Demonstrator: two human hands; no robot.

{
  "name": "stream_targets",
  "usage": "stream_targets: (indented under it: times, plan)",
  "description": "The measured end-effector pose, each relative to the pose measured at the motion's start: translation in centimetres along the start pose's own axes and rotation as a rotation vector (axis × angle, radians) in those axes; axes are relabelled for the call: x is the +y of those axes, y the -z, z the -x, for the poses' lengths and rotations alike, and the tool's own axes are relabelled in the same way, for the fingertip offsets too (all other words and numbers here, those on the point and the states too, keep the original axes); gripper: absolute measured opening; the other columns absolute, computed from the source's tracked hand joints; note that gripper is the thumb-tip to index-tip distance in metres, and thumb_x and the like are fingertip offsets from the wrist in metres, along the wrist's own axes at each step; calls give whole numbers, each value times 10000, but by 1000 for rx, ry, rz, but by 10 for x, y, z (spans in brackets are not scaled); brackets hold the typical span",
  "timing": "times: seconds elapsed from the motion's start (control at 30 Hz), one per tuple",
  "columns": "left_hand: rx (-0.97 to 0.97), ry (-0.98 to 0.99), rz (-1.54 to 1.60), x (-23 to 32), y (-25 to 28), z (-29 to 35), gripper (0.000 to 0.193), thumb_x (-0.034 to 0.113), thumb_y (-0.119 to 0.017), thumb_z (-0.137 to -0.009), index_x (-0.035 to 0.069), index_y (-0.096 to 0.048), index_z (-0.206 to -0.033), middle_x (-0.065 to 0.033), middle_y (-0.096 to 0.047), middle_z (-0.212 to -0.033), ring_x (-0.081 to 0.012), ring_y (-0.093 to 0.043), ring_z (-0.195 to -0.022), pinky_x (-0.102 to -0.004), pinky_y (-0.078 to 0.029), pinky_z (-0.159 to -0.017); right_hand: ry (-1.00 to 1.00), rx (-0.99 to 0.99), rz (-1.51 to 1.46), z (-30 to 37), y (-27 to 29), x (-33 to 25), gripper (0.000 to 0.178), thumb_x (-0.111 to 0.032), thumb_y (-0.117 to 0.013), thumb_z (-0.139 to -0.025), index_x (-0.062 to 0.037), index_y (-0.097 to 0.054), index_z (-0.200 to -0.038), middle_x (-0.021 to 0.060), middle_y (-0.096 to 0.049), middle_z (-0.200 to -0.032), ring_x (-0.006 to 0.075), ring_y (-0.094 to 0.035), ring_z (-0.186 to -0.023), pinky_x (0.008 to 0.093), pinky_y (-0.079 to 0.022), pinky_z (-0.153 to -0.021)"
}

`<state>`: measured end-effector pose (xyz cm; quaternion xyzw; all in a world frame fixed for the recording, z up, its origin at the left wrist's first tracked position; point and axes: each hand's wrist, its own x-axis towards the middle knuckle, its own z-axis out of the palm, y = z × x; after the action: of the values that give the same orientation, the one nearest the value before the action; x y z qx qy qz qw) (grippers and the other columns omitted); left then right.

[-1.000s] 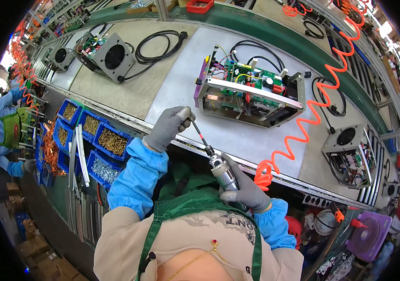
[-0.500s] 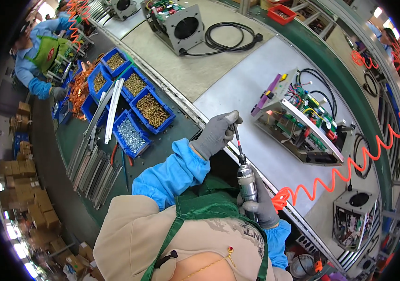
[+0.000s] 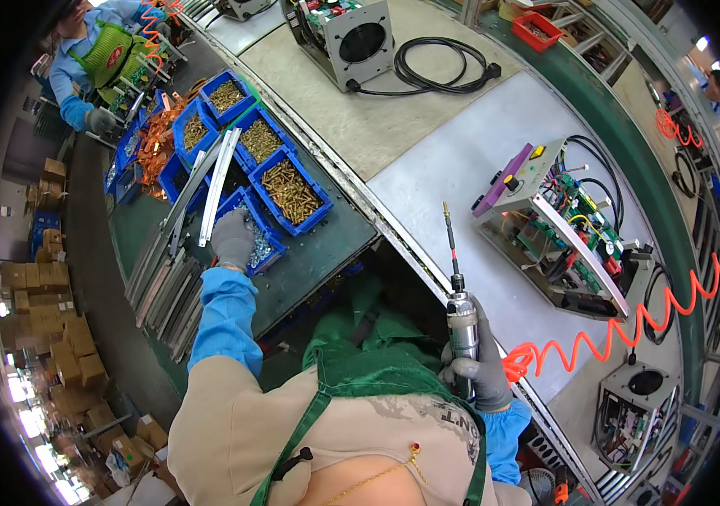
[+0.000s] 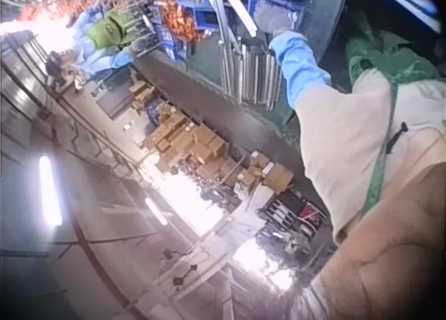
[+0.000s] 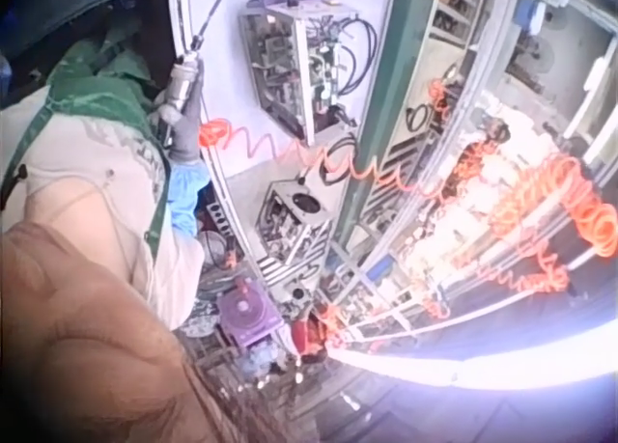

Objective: Assembling components of a solar inverter or power supply unit using a power screwdriver.

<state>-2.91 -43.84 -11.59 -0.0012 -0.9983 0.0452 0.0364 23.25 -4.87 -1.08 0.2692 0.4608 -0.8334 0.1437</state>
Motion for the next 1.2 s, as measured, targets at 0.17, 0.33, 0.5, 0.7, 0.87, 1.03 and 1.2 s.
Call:
stream_targets:
  times: [0.17,0.33,0.5,0.7,0.87,1.03,1.2]
  plan:
    - [-90,-26,141,-3,-8,-16,207,204,-598,-826,94,-636,-997,-125,-632,-962,-321,-595,-956,-440,-479,-823,50,60,-37,9,8,6,1069,-198,-729,-582,-204,-164,-1490,96,-560,-771,177,-563,-539,296,-503,-498]
    - [135,17,309,-33,-11,-14,204,164,-562,-856,48,-639,-1006,-183,-647,-977,-378,-594,-948,-451,-456,-828,37,-31,-50,23,20,7,1085,-25,-682,-587,-157,-120,-1505,133,-540,-867,185,-569,-655,307,-509,-563]
    - [155,-179,660,41,31,-52,229,161,-566,-886,8,-614,-1051,-170,-659,-954,-321,-628,-912,-397,-479,-803,174,1,-211,55,24,14,1119,-51,-704,-558,-164,-119,-1506,117,-531,-883,184,-566,-686,298,-501,-577]
    - [58,-1265,1233,316,176,18,172,62,-551,-859,34,-602,-1021,-155,-625,-928,-318,-609,-893,-373,-477,-796,312,176,-417,85,21,29,1141,-90,-728,-538,-191,-131,-1505,111,-535,-841,182,-573,-632,308,-516,-568]
    - [149,-1516,956,426,175,47,94,122,-553,-866,74,-575,-945,-135,-611,-872,-342,-590,-847,-442,-470,-755,364,335,-347,86,20,34,1189,-282,-823,-514,-181,-155,-1493,98,-569,-752,175,-573,-521,304,-520,-503]
    - [-31,-1493,838,436,170,39,126,178,-531,-903,77,-565,-971,-157,-616,-875,-343,-599,-847,-447,-475,-742,363,311,-275,78,30,31,1049,-107,-645,-594,-183,-128,-1504,122,-556,-799,189,-594,-577,304,-521,-550]
    - [-76,-1509,898,438,170,36,141,185,-511,-928,58,-557,-970,-174,-608,-875,-352,-596,-841,-457,-476,-734,372,326,-254,75,36,25,1050,-133,-678,-615,-185,-124,-1505,117,-561,-795,180,-591,-572,304,-524,-558]
